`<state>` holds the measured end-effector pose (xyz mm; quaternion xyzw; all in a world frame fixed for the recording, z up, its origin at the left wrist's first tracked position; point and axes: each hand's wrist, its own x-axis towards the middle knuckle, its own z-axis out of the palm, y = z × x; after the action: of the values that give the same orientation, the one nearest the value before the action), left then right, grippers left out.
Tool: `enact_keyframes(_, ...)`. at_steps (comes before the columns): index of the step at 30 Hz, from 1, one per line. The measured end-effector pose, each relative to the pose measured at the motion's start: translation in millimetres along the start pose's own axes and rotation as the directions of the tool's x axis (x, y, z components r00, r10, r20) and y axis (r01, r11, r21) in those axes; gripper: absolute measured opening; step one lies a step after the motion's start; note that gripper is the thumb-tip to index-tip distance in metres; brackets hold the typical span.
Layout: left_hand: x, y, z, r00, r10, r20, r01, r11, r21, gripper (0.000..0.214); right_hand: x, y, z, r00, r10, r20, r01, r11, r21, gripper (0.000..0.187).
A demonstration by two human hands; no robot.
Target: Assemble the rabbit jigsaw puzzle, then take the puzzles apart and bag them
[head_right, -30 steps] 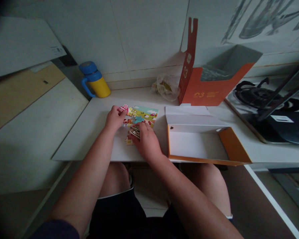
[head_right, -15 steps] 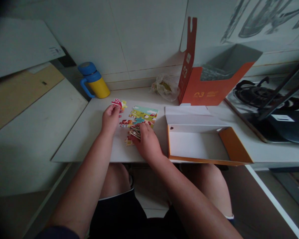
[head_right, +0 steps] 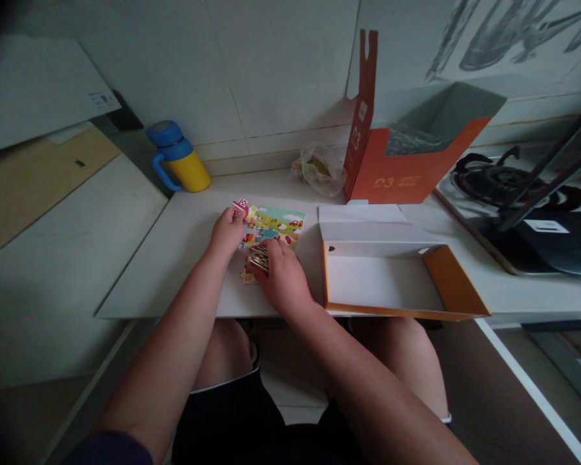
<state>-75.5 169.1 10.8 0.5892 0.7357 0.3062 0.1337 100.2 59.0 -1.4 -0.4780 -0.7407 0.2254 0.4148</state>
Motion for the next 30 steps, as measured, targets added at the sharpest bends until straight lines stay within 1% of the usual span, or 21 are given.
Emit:
enact_keyframes(2,-2.4,2.8,-1.4,1.0,-0.003,-0.021,0.003,0.999,0.037,0.026,0.5,-0.2,0.2,1.0,-0.004,0.004,0.004,1.0,0.004,0.032)
enact_keyframes(6,-10.0,7.5,-5.4,0.995,0.01,-0.095,0.004,0.99,0.142,0.024,1.0,1.1,1.2,1.0,-0.012,0.002,0.012,1.0,-0.007,0.033)
enact_keyframes(8,-10.7,7.8,-5.6,0.995,0.021,-0.098,-0.007,0.99,0.142,0.025,0.9,1.5,1.6,1.0,-0.014,0.0,0.014,1.0,-0.012,0.033)
enact_keyframes(14,-0.4,-0.9,1.2,0.999,-0.023,-0.041,0.023,1.0,0.001,0.026,0.9,0.2,1.7,1.0,-0.016,-0.006,0.016,1.0,-0.025,0.033)
enact_keyframes(18,1.7,-4.2,5.0,0.998,0.048,-0.04,-0.052,0.992,-0.116,0.029,0.8,-0.7,1.2,1.0,-0.01,0.001,0.01,1.0,-0.021,0.033)
enact_keyframes(23,0.1,-4.5,5.9,0.993,0.118,-0.012,-0.119,0.978,-0.171,0.028,0.2,-0.3,1.0,1.0,-0.005,0.006,0.005,0.999,-0.039,0.035)
enact_keyframes(28,6.5,-5.9,10.9,0.995,0.094,0.021,-0.081,0.936,-0.342,0.027,0.5,-0.7,-0.4,1.0,0.001,0.028,0.0,0.999,-0.037,0.034)
enact_keyframes(30,12.5,-3.1,14.0,0.994,0.087,0.069,-0.051,0.908,-0.415,0.026,0.8,-1.5,-0.8,0.999,0.009,0.035,-0.008,0.999,-0.042,0.033)
